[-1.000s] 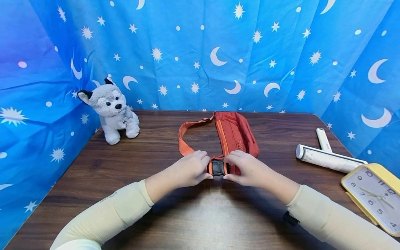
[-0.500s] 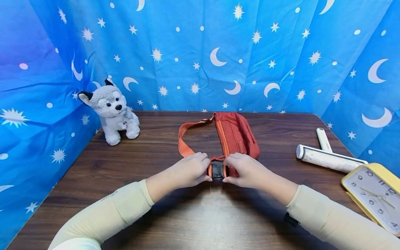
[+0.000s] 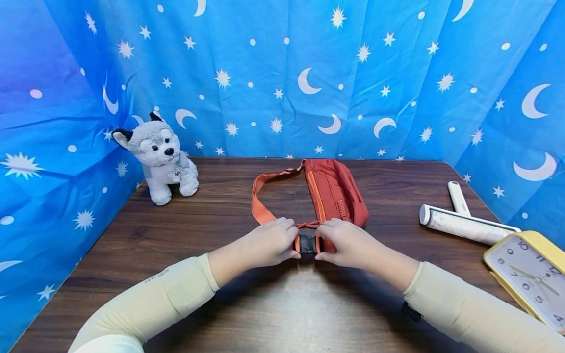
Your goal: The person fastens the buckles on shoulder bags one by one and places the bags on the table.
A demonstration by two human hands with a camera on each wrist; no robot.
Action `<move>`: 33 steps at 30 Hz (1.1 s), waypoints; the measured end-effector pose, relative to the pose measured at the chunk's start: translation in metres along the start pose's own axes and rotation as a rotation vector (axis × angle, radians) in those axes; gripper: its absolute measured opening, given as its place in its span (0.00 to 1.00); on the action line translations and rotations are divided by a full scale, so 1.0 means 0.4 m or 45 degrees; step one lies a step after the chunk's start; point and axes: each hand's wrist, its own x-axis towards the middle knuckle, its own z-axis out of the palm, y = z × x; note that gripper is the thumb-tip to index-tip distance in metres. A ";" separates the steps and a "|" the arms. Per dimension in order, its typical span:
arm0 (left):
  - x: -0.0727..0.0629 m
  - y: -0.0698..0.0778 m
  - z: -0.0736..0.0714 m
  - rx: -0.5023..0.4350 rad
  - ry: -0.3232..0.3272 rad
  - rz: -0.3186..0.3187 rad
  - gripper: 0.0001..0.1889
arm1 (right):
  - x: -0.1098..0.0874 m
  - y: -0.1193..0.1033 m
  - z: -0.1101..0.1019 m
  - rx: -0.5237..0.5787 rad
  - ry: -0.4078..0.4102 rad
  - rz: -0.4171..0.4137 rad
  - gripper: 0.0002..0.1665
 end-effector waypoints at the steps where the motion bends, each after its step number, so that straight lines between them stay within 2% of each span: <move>1: 0.000 0.000 -0.001 -0.001 -0.004 -0.004 0.21 | 0.000 0.000 0.000 -0.010 0.003 -0.003 0.23; 9: 0.005 0.003 0.000 -0.001 -0.068 -0.014 0.19 | 0.002 -0.001 0.006 -0.084 0.010 -0.022 0.23; 17: 0.020 0.010 0.001 -0.063 -0.278 -0.092 0.18 | 0.006 -0.006 0.020 -0.170 -0.026 -0.051 0.21; 20: 0.024 0.012 0.001 -0.063 -0.333 -0.104 0.18 | 0.007 -0.009 0.024 -0.194 -0.019 -0.063 0.22; 27: 0.029 0.014 0.004 -0.060 -0.397 -0.143 0.17 | 0.013 -0.014 0.029 -0.247 0.017 -0.058 0.22; 33: 0.032 0.015 0.009 -0.073 -0.445 -0.158 0.18 | 0.018 -0.019 0.032 -0.250 -0.047 -0.015 0.22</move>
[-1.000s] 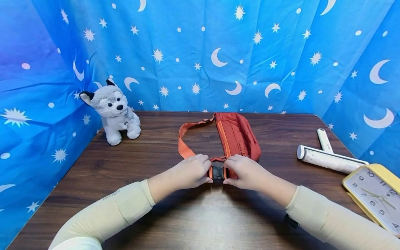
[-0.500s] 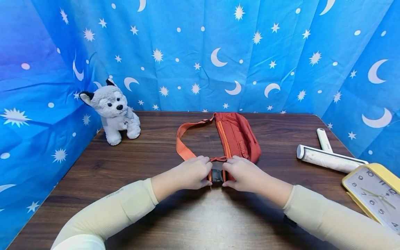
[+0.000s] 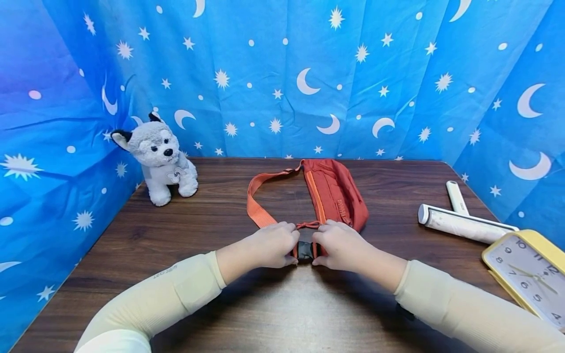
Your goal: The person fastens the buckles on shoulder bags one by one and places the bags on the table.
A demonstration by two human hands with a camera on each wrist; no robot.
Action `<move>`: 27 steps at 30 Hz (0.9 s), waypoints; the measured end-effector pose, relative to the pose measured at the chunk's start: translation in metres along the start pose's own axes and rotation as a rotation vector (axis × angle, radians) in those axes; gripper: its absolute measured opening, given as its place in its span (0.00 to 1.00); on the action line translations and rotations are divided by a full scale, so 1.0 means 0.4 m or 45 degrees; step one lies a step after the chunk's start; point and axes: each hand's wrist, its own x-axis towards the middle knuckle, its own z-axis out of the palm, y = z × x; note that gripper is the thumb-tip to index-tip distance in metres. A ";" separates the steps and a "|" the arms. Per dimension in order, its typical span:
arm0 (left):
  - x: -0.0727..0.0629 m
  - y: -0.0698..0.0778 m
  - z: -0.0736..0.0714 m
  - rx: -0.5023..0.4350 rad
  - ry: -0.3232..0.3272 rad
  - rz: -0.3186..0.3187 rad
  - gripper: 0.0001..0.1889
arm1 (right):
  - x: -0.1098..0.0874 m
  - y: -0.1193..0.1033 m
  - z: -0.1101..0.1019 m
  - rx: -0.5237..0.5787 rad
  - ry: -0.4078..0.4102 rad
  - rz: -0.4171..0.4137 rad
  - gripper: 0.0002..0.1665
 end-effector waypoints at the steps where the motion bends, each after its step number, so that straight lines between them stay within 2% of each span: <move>1: 0.001 0.000 0.001 -0.001 -0.006 -0.001 0.18 | 0.001 -0.001 0.000 0.001 -0.010 0.002 0.22; 17: 0.006 0.003 0.009 0.003 -0.057 -0.022 0.20 | 0.004 -0.007 0.010 -0.034 -0.036 0.003 0.23; 22: 0.002 0.001 0.010 0.022 -0.021 -0.013 0.20 | 0.002 -0.006 0.009 -0.028 -0.018 0.025 0.24; 27: -0.003 -0.001 0.011 0.060 0.053 -0.014 0.22 | -0.001 -0.002 0.009 -0.028 0.032 0.032 0.24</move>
